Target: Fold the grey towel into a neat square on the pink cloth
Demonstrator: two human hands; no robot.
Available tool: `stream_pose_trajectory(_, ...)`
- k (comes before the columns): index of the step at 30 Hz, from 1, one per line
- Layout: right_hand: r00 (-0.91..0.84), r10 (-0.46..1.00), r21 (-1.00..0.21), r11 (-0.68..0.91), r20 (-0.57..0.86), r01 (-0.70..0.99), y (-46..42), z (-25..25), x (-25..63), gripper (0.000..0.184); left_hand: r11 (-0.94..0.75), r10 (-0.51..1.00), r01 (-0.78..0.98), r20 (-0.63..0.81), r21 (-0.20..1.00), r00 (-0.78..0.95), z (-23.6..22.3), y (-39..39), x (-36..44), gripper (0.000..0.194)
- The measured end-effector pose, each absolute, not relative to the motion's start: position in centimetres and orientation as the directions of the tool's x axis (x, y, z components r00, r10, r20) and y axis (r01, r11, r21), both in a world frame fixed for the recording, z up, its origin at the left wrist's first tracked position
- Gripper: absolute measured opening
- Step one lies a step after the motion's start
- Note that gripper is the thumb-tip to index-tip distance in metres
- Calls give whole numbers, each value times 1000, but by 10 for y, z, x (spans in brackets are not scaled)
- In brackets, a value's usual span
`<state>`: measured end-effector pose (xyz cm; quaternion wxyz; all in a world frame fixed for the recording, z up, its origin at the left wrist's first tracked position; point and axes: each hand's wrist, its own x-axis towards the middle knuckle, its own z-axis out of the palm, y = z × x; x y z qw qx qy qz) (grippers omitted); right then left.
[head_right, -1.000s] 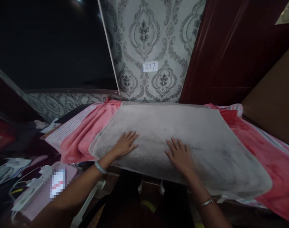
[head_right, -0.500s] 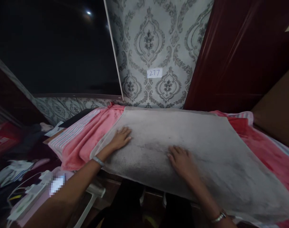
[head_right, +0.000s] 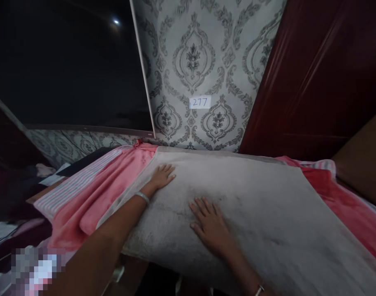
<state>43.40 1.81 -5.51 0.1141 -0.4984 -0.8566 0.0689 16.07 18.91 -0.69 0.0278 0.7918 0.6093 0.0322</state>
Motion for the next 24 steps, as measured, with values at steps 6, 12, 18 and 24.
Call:
stream_pose_trajectory(6, -473, 872, -253, 489, 125, 835, 18, -54, 434, 60, 23, 999, 996, 47, 90, -27, -1, 225, 131, 67)
stream_pose_trajectory(12, -467, 873, -264, 489, 143, 832, 18, -57, 434, 59, -38, 995, 998, 97, 56, 32, -1, 227, 148, 68)
stream_pose_trajectory(18, -475, 869, -268, 495, 142, 826, 19, -62, 436, 61, -281, 959, 957, -14, 79, 283, -5, 244, 145, 66)
stream_pose_trajectory(24, -468, 875, -278, 483, 123, 830, 19, -59, 436, 62, -104, 995, 992, 16, 76, 103, -3, 275, 134, 69)
